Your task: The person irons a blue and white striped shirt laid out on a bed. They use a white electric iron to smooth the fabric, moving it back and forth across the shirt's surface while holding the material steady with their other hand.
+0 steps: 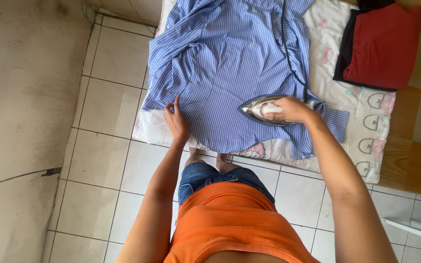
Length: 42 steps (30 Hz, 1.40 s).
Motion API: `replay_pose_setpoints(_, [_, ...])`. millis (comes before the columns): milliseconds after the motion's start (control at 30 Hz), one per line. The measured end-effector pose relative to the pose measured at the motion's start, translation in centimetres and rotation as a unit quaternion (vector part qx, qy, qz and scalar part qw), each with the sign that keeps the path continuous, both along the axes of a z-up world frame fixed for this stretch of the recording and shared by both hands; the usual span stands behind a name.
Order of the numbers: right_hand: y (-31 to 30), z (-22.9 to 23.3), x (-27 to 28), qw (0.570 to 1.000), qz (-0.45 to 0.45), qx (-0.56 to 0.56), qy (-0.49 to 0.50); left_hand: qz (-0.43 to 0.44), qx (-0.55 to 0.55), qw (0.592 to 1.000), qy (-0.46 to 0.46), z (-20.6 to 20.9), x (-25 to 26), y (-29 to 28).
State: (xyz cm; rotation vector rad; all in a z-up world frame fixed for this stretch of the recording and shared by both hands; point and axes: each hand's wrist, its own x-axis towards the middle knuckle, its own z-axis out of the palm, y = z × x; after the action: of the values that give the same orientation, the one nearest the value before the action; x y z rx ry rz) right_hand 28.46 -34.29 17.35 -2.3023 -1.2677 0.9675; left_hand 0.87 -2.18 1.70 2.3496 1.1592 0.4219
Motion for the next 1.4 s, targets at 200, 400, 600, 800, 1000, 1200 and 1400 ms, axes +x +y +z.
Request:
replay_pose_setpoints(200, [5.7,-2.4,-5.0,0.990,0.097,-0.099,0.017,-0.014,0.000,0.999,-0.052,-0.1,-0.3,0.9])
replay_pose_setpoints(400, [9.7,-2.3,-8.5,0.983,0.150,-0.101,0.024,-0.032,0.006,0.997,-0.077,-0.2,-0.9,3.2])
replay_pose_setpoints(600, [12.2,-2.9,-11.2,0.990,0.124,-0.066,0.011,-0.020,-0.025,0.997,-0.073,0.3,-0.5,4.5])
replay_pose_setpoints(800, [12.5,-3.8,-13.0,0.999,0.024,-0.029,-0.020,0.021,-0.034,0.997,-0.070,1.1,0.6,6.7])
replay_pose_setpoints(1000, [15.5,-4.5,-13.8,0.997,-0.056,-0.036,-0.031,0.054,-0.029,0.998,-0.026,0.7,1.9,8.2])
replay_pose_setpoints(1200, [19.9,-3.2,-15.2,0.992,-0.123,0.001,0.014,0.133,-0.173,0.966,-0.139,-0.5,3.3,9.5])
replay_pose_setpoints(1400, [19.2,-4.4,-14.5,0.993,-0.110,-0.011,0.033,0.138,-0.169,0.974,-0.061,-0.6,3.8,9.8])
